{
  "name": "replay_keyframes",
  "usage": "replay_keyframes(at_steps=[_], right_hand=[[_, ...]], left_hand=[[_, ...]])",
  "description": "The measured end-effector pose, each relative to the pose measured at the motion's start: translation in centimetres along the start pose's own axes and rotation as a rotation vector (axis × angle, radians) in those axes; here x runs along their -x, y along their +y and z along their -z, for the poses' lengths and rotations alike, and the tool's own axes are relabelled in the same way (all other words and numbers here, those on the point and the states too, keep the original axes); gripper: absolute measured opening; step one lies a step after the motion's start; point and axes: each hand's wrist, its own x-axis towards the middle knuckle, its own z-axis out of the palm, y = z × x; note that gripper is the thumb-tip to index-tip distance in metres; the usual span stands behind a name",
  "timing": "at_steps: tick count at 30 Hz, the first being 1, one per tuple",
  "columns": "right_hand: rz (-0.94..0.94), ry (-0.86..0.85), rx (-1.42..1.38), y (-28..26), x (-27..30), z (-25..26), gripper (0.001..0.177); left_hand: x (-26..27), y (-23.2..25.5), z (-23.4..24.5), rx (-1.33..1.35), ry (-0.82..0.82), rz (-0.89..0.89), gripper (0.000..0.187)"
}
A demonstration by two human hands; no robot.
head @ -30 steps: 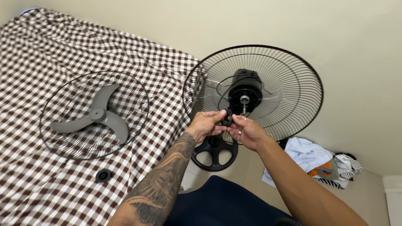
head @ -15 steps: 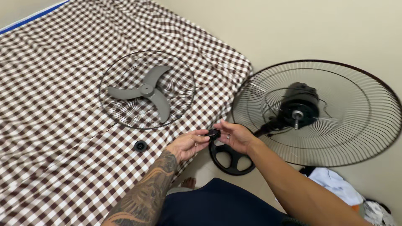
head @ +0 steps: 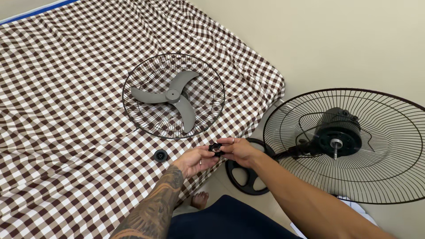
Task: The person disassembles a standing electric fan by removing the front grille, unscrewing the blade hub, detaching the fan blades, and removing the rear grille. The parts are placed on a nearby bed.
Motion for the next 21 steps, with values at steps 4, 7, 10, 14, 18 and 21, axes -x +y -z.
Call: replay_keyframes(at_steps=[4,7,10,14,18,21], right_hand=[[-0.048,0.131,0.073,-0.5,0.8,-0.7,0.046],[-0.087,0.192,0.128,-0.9,1.7,-1.2,0.051],[-0.124,0.195,0.151,-0.6,2.7,-0.6,0.053],[-0.177,0.24,0.214,0.6,3.7,0.9,0.053],[-0.202,0.26,0.19,1.3,4.3,2.3,0.051],[-0.188,0.279,0.177,1.1,4.2,2.8,0.05]], left_hand=[[-1.5,-0.6,0.8,-0.029,0.165,-0.005,0.058],[-2.8,-1.4,2.9,0.015,0.357,-0.008,0.044],[-4.3,-2.4,6.6,0.13,0.644,-0.022,0.033],[-5.6,-2.4,11.8,0.134,0.816,-0.122,0.028],[-5.1,-1.9,13.1,-0.354,1.02,-0.064,0.036],[-4.5,-2.1,11.6,-0.384,1.076,-0.103,0.047]])
